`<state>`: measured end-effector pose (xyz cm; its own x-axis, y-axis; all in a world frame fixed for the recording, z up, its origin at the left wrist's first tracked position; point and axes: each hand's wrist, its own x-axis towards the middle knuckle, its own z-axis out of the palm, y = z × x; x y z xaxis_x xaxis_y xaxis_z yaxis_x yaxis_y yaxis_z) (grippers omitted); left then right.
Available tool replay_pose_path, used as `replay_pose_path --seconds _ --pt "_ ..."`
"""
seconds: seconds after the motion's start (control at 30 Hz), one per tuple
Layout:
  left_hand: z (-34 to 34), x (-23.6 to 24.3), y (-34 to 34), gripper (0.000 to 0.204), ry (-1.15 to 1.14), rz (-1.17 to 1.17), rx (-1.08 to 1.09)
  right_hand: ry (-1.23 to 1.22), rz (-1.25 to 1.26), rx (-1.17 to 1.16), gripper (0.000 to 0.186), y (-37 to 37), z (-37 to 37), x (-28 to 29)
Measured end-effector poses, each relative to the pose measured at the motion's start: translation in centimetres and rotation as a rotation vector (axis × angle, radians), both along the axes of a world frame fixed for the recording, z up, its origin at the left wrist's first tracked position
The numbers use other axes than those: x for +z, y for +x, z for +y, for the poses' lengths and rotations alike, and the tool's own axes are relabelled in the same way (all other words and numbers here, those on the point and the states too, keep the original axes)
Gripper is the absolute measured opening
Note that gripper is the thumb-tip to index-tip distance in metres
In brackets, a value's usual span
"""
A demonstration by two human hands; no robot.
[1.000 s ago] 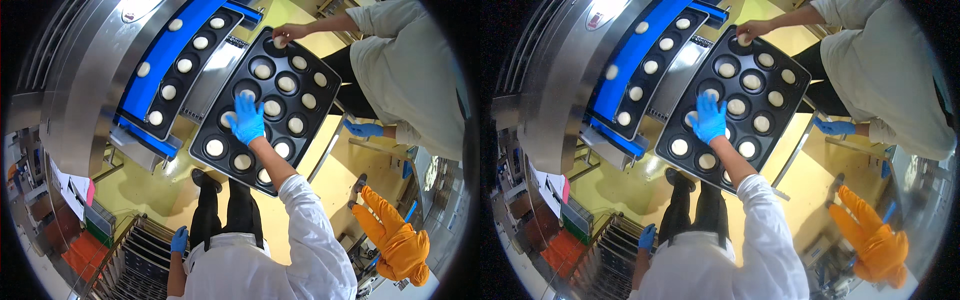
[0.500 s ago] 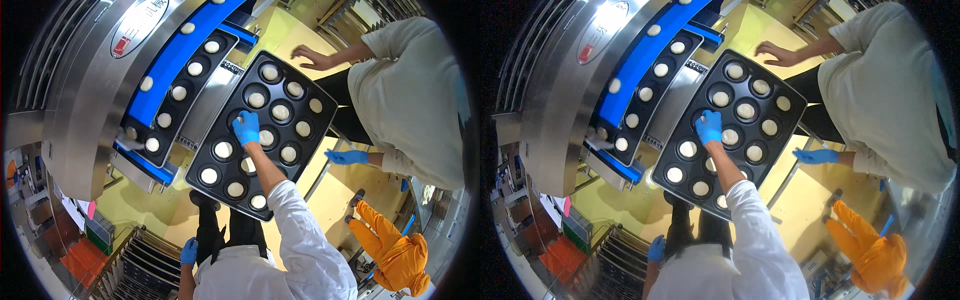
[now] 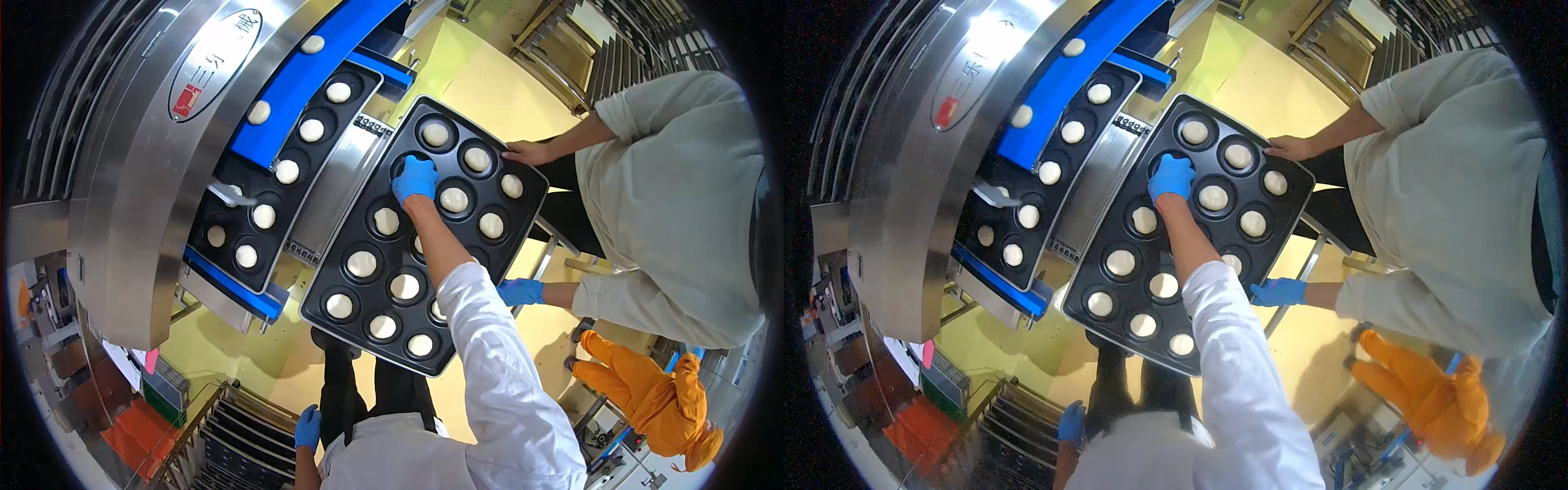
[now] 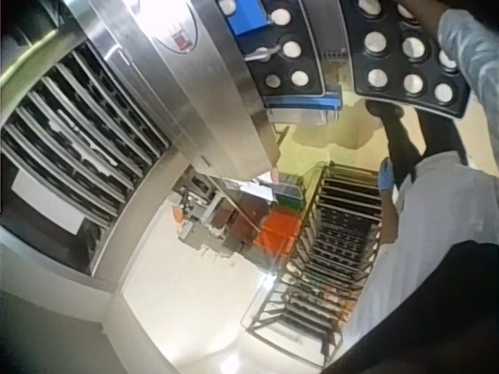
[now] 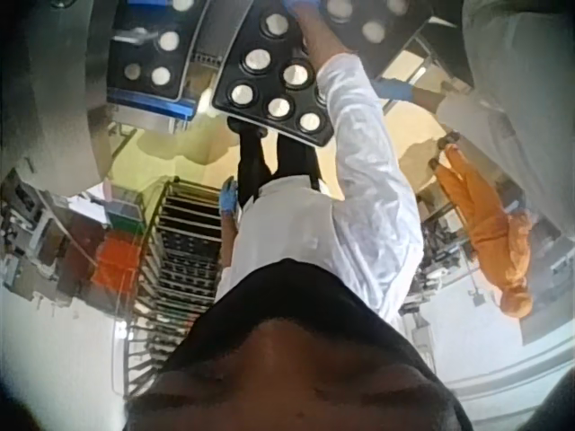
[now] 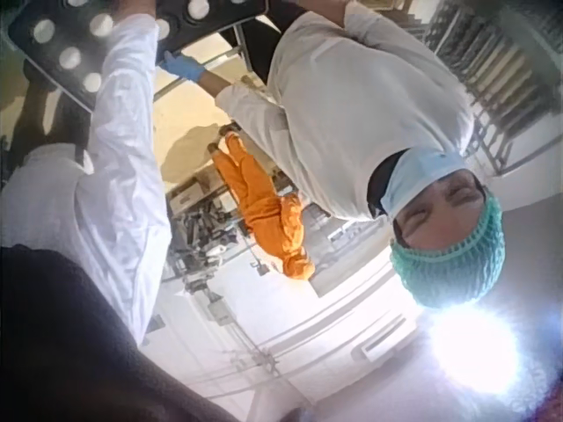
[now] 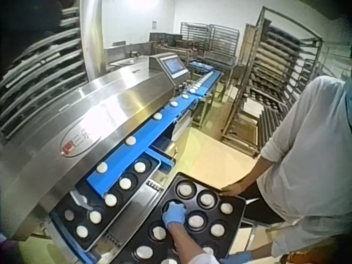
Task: The person takes empty baking trays from a rack and places them on a machine that deposits dough balls into the tray slots.
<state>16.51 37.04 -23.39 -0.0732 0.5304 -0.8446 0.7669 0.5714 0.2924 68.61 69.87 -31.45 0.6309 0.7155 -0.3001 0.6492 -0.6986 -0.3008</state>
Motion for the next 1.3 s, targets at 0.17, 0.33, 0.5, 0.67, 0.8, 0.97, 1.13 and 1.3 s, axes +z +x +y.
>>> replay_pose_path --seconds 0.17,0.33,0.5,0.67,0.8,0.97,1.13,1.3 --pt "-0.2 -0.3 1.2 0.039 -0.011 -0.036 0.057 0.154 -0.108 0.391 0.026 2.7 -0.4 -2.4" --pt "-0.4 1.2 1.6 0.038 -0.004 0.001 0.097 0.426 -0.127 0.37 0.021 0.6 -0.8 1.3" --pt "-3.5 -5.2 -4.5 0.042 0.17 -0.046 0.052 0.28 -0.165 0.46 0.022 -1.3 0.7 4.1" --pt "-7.3 -2.1 -12.4 0.042 0.392 0.048 0.438 0.662 0.714 0.437 0.031 -21.9 -8.6 13.9" --pt "-13.9 -3.3 -19.8 0.039 0.489 0.114 0.898 -0.189 1.159 0.904 0.033 -46.3 -21.3 13.5" --pt "-28.3 -8.3 -29.8 0.037 0.555 0.088 1.432 -0.859 1.352 1.218 0.034 -78.0 -37.3 1.5" --pt "-41.4 -11.8 -33.9 0.035 0.794 -0.031 1.922 -1.042 1.087 1.078 0.052 -105.8 -47.6 -9.9" --pt "-48.3 -10.3 -33.7 0.031 0.353 0.054 2.399 -0.807 1.196 0.595 0.029 -121.4 -51.7 -22.4"
